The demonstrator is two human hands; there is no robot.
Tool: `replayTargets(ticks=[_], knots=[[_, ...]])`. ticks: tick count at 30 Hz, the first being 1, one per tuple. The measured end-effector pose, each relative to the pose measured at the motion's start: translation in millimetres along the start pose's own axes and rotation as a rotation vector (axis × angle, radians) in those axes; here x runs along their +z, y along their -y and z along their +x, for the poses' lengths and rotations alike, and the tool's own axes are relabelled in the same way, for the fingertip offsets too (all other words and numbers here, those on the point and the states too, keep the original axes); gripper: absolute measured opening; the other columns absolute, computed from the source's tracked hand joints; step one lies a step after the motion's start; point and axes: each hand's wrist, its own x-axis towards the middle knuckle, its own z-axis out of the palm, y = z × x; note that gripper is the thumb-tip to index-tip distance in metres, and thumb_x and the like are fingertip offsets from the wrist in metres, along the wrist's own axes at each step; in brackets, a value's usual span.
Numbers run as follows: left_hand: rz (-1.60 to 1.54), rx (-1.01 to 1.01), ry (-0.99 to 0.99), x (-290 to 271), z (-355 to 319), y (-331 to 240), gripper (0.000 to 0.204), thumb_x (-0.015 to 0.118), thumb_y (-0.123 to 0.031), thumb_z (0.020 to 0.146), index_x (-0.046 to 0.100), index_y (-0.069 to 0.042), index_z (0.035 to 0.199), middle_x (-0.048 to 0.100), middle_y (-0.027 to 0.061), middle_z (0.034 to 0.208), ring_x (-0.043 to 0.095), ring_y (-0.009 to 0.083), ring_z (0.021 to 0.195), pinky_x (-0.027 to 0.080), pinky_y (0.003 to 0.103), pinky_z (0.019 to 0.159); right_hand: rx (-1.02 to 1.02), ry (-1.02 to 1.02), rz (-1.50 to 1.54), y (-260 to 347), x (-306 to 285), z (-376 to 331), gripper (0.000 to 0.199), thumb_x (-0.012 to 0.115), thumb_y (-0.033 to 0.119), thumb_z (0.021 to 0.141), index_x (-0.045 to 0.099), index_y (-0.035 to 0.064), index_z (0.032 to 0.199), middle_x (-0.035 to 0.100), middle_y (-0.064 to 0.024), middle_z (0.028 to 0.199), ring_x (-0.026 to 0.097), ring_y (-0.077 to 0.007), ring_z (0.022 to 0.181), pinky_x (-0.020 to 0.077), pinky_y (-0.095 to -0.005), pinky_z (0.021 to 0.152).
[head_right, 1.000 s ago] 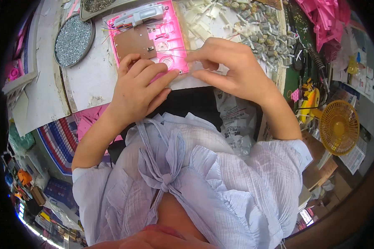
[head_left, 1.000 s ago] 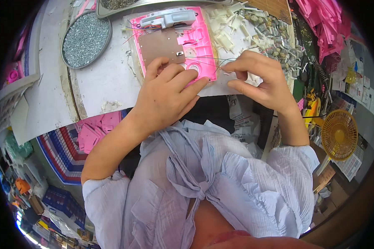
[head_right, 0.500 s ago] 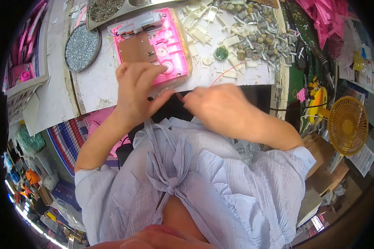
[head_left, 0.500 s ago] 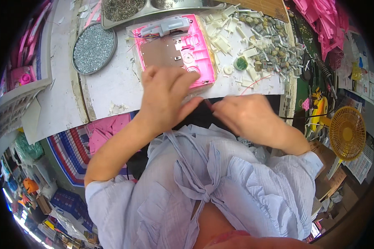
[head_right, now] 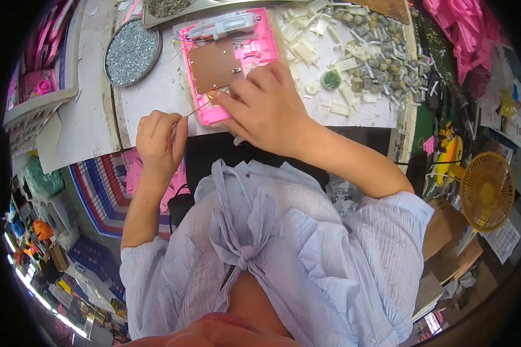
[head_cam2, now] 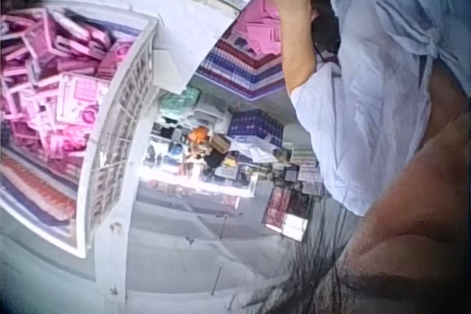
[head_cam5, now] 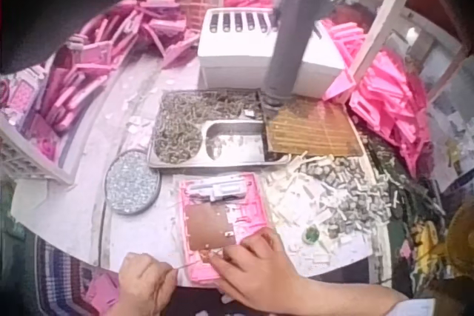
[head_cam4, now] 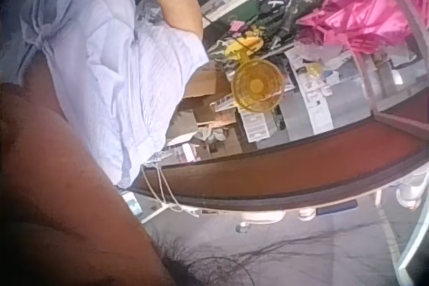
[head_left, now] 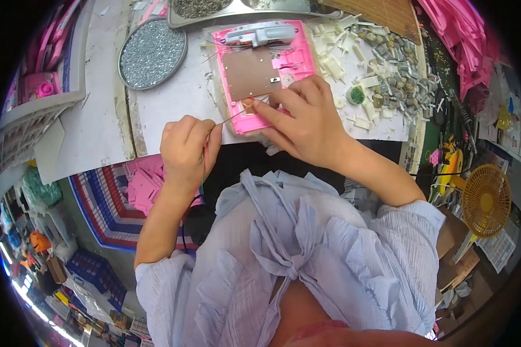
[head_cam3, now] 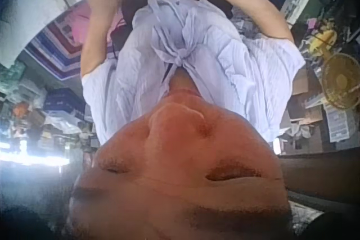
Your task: Assembling the internal components and outer casing of a toy piggy bank using a soldering iron and electric screwdriver.
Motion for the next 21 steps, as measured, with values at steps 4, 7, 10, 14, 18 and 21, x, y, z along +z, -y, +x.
replayTargets(ticks=[4,7,10,14,18,21], knots=[[0.062,0.075,0.256,1,-24,-17,0.020,0.070,-0.018,0.081,0.056,-0.012,0.069,0.052,0.0045,0.070,0.055,0.0241,0.064,0.041,0.040,0.060,-0.006,-0.081,0.100,17,21,7,0.037,0.080,0.018,0.075,0.070,0.0111,0.110,0.066,-0.0037,0.103,0.058,-0.0250,0.094,0.0418,-0.0436,0.088],[-0.189,0.086,0.419,20,-45,-40,0.016,0.073,-0.016,0.081,0.059,-0.011,0.077,0.053,0.0077,0.074,0.056,0.0284,0.067,0.043,0.044,0.061,0.004,-0.057,0.158,21,25,9,0.033,0.081,0.019,0.073,0.068,0.0118,0.102,0.067,-0.0041,0.104,0.058,-0.0252,0.093,0.0419,-0.0437,0.088],[-0.196,0.140,0.559,3,-29,-37,0.012,0.073,-0.014,0.081,0.064,-0.009,0.087,0.059,0.0096,0.081,0.062,0.0284,0.077,0.048,0.044,0.067,0.011,-0.065,0.101,21,30,10,0.033,0.083,0.023,0.071,0.065,0.0128,0.096,0.066,-0.0036,0.104,0.058,-0.0251,0.091,0.0416,-0.0446,0.088],[-0.522,-0.067,0.606,-30,13,-15,0.021,0.071,-0.009,0.082,0.066,-0.007,0.102,0.063,0.0118,0.092,0.065,0.0352,0.085,0.052,0.042,0.075,0.031,-0.089,0.014,17,39,4,0.035,0.084,0.025,0.070,0.062,0.0142,0.094,0.066,-0.0032,0.104,0.057,-0.0248,0.091,0.0411,-0.0461,0.089],[-0.434,0.039,0.231,6,17,-7,0.026,0.080,-0.006,0.077,0.066,-0.004,0.100,0.060,0.0110,0.087,0.062,0.0301,0.077,0.051,0.039,0.066,-0.014,0.072,0.169,14,6,14,0.030,0.081,0.021,0.075,0.067,0.0136,0.101,0.068,-0.0038,0.102,0.059,-0.0244,0.091,0.0420,-0.0445,0.089],[-0.517,0.030,0.146,20,6,1,0.025,0.082,-0.004,0.076,0.067,-0.004,0.096,0.060,0.0107,0.087,0.063,0.0275,0.075,0.051,0.037,0.063,0.057,-0.091,0.260,-47,-25,15,0.023,0.079,0.019,0.078,0.072,0.0113,0.099,0.068,-0.0041,0.093,0.059,-0.0246,0.089,0.0437,-0.0396,0.088]])
